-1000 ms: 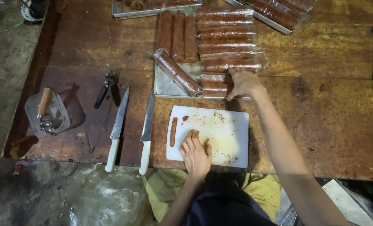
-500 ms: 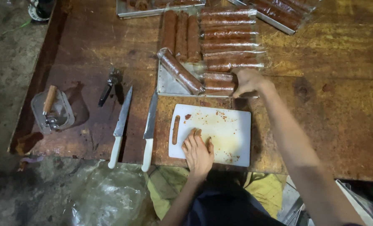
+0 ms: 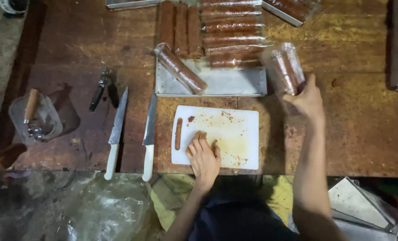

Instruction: Cutting long cylindrical food rolls into smaller sections using a wire cutter on a workbench

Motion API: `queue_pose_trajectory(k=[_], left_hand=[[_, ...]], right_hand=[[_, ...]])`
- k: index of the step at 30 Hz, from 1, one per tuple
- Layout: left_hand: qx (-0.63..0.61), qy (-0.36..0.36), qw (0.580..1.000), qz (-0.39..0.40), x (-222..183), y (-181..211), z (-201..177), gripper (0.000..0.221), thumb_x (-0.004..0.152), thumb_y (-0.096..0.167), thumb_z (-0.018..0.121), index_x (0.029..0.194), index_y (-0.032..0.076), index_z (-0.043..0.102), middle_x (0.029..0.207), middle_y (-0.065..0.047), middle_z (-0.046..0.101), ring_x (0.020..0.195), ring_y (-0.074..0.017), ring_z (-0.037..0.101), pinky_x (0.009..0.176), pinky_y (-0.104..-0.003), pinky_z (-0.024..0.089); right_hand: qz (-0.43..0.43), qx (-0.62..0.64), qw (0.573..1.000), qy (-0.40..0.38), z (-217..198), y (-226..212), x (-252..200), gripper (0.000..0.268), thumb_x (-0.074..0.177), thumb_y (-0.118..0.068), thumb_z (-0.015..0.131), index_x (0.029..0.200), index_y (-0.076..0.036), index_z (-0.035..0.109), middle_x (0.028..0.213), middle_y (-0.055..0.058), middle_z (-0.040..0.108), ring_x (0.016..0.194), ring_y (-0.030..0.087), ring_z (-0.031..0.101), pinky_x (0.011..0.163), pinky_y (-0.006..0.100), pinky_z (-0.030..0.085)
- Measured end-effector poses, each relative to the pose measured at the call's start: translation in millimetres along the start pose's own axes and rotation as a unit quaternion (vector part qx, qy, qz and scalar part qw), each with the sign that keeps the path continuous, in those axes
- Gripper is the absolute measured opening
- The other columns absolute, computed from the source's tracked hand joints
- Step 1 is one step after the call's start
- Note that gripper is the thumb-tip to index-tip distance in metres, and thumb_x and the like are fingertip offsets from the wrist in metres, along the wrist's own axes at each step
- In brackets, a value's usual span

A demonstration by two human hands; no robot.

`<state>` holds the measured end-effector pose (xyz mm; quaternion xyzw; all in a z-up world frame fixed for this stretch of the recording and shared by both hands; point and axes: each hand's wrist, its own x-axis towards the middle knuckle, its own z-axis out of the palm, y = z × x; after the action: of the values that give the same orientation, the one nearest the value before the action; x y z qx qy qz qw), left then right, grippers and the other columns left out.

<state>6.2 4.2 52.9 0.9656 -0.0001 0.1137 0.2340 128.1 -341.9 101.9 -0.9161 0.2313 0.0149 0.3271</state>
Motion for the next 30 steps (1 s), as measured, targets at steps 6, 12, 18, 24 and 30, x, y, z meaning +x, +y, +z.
queue_pose_trajectory(k=[6, 12, 18, 24, 30], left_hand=[[0.02, -0.001, 1.0, 0.002, -1.3, -3.4, 7.3, 0.051, 0.088, 0.035, 0.068, 0.132, 0.014, 0.054, 0.139, -0.008, 0.052, 0.118, -0.0271, 0.054, 0.099, -0.047, 0.038], [0.004, -0.002, 1.0, 0.0, -2.0, -3.4, 7.5, 0.049, 0.09, 0.034, 0.067, 0.132, 0.012, 0.053, 0.138, -0.009, 0.051, 0.117, -0.0287, 0.053, 0.099, -0.047, 0.039], [0.039, 0.0, 0.999, 0.011, 0.5, 1.1, 0.1, 0.047, 0.088, 0.036, 0.066, 0.125, 0.009, 0.056, 0.136, -0.012, 0.055, 0.111, -0.0341, 0.054, 0.091, -0.051, 0.041], [0.034, -0.008, 0.999, 0.005, -0.5, -4.3, 9.3, 0.054, 0.084, 0.038, 0.064, 0.128, 0.008, 0.056, 0.137, -0.012, 0.055, 0.115, -0.0349, 0.053, 0.094, -0.051, 0.041], [0.043, -0.006, 0.999, 0.01, -1.0, -3.9, 10.0, 0.052, 0.08, 0.037, 0.065, 0.124, 0.01, 0.058, 0.137, -0.014, 0.055, 0.113, -0.0361, 0.053, 0.094, -0.052, 0.041]], right_hand=[[0.121, -0.094, 0.986, -0.064, 8.9, -53.1, -61.5, 0.12, 0.075, -0.07, 0.076, 0.15, 0.01, 0.026, 0.148, 0.042, 0.038, 0.14, 0.056, 0.038, 0.108, 0.069, 0.038], [-0.155, -0.159, 0.974, 0.042, 23.3, -83.5, -3.6, 0.094, 0.081, -0.039, 0.087, 0.153, 0.001, 0.042, 0.142, 0.031, 0.043, 0.138, 0.05, 0.038, 0.108, 0.06, 0.04], [-0.269, -0.309, 0.906, -0.108, 74.3, -141.8, 103.6, 0.101, 0.069, -0.037, 0.092, 0.145, -0.002, 0.037, 0.148, 0.023, 0.034, 0.133, 0.043, 0.035, 0.097, 0.064, 0.048], [-0.3, -0.436, 0.847, -0.054, 119.0, -154.4, 135.3, 0.126, 0.054, -0.061, 0.093, 0.15, -0.006, 0.035, 0.146, 0.021, 0.046, 0.135, 0.041, 0.046, 0.114, 0.051, 0.036], [-0.272, -0.347, 0.894, -0.078, 111.4, -156.5, 104.6, 0.102, 0.059, -0.064, 0.089, 0.131, -0.005, 0.049, 0.096, 0.016, 0.072, 0.099, 0.039, 0.069, 0.112, 0.057, 0.039]])
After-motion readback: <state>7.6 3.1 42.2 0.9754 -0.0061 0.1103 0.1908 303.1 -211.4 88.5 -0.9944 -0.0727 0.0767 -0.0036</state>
